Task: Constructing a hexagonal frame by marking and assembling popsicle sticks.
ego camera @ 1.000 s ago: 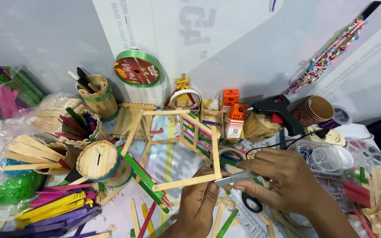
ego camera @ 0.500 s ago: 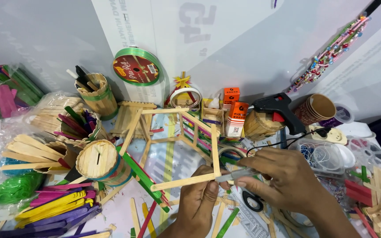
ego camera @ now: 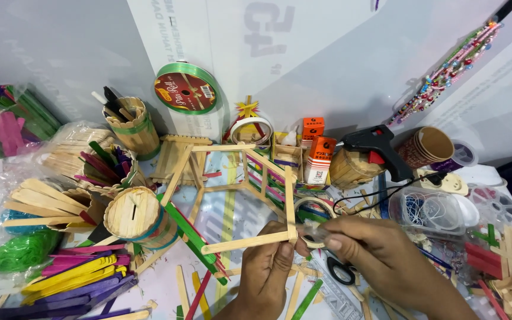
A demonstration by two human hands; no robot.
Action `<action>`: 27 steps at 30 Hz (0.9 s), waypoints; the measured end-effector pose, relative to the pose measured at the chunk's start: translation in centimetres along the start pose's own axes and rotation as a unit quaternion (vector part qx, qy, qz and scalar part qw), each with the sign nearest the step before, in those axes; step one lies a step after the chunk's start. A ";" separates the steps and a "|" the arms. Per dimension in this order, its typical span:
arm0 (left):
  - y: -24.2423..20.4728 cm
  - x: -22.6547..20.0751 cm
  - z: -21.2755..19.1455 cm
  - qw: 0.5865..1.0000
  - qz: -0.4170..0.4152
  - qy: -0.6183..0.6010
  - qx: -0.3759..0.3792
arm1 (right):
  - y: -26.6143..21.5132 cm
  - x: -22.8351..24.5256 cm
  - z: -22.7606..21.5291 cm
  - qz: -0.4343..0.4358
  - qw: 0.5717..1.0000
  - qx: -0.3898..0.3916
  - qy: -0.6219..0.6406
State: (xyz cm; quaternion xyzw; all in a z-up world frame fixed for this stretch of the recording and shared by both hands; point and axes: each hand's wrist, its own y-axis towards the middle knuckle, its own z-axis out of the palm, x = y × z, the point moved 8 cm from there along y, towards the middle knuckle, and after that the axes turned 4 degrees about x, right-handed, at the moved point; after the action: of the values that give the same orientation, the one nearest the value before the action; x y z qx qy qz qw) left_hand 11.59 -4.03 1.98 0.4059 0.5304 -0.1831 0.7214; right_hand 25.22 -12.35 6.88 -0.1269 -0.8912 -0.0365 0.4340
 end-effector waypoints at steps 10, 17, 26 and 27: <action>-0.3 0.7 0.0 1.000 0.006 0.000 -0.015 | -0.9 4.6 -1.5 -0.251 0.936 -0.077 -0.234; -0.2 0.2 -0.2 0.999 0.020 -0.001 -0.029 | -0.8 4.2 -1.8 -0.219 0.956 -0.090 -0.172; -0.2 -1.4 -0.7 0.992 0.076 0.066 -0.074 | 0.0 -2.7 -0.7 0.158 0.985 -0.014 -0.073; -0.2 -1.4 -0.7 0.992 0.075 0.066 -0.074 | 0.0 -2.9 -0.6 0.159 0.985 -0.014 -0.072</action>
State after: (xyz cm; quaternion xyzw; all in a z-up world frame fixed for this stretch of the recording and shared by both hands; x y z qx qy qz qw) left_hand 10.51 -3.85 3.11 0.4015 0.5567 -0.0616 0.7246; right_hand 27.42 -12.98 4.98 -0.2748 -0.8883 0.0300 0.3668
